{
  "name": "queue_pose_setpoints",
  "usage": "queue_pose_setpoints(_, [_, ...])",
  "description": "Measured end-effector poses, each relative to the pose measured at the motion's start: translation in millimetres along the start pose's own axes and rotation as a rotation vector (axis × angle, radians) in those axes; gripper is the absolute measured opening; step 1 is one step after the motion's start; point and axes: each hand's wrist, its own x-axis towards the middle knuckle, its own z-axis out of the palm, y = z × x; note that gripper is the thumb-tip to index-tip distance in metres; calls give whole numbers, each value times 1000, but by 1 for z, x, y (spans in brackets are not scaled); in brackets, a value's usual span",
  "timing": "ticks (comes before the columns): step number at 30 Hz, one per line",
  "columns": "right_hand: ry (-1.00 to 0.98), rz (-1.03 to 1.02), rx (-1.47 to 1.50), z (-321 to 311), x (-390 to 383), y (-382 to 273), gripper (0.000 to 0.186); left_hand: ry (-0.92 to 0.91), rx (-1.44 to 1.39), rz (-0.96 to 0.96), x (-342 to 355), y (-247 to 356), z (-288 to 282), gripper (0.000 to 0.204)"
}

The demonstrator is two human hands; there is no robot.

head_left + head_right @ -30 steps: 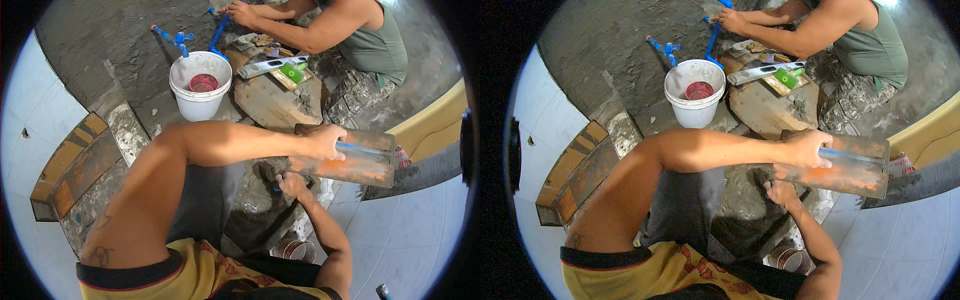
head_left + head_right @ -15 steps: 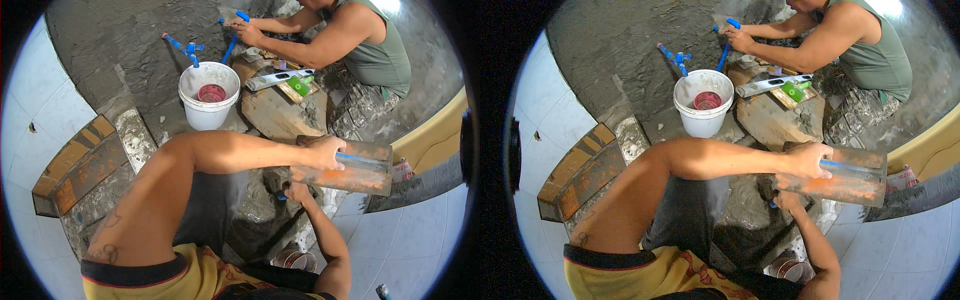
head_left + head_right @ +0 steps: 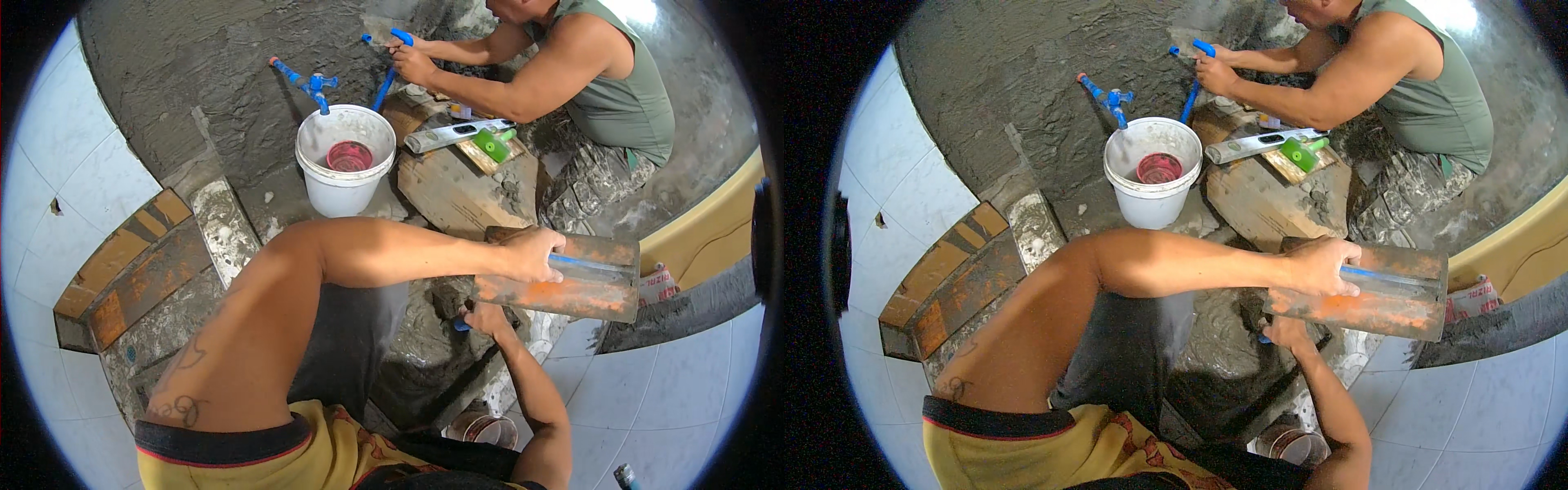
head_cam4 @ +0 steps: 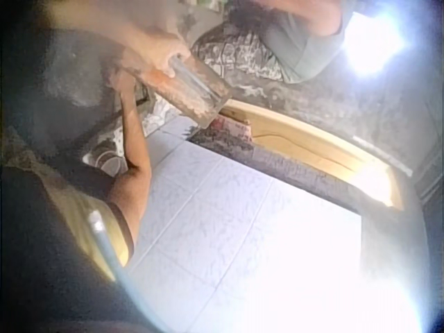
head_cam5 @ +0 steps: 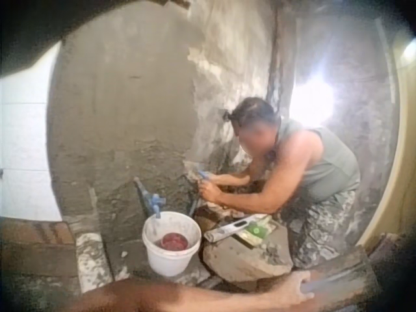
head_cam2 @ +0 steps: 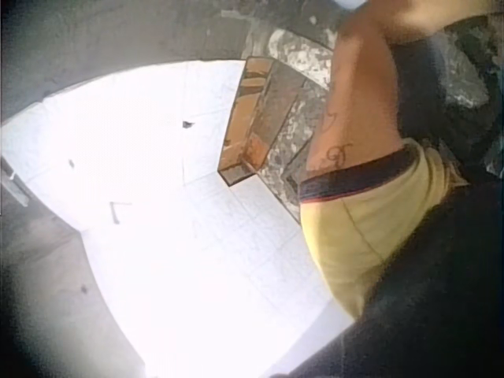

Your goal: The person mixes and scoops wet cement from a floor trough using a trowel onto a plastering float, smooths the mortar, and stands up holding the tools.

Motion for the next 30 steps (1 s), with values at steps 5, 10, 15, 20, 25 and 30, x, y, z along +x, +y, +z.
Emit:
queue_pose_setpoints(5, [-74,-8,-97,12,-9,31,49,-14,-22,20,6,5,2,36])
queue_pose_setpoints(10, [-240,177,-65,1,9,5,37,15,24,33,2,-4,0,37])
queue_pose_setpoints(15, [-181,91,-22,6,9,9,32,110,-84,179,7,-15,13,43])
queue_pose_setpoints(20, [-252,125,-14,-15,15,-7,28,121,34,113,13,-20,19,40])
queue_pose_setpoints(25, [-151,25,-51,6,15,13,27,135,22,112,11,-24,18,41])
queue_pose_setpoints(30, [-142,70,-53,4,17,0,31,137,16,108,0,-11,-3,37])
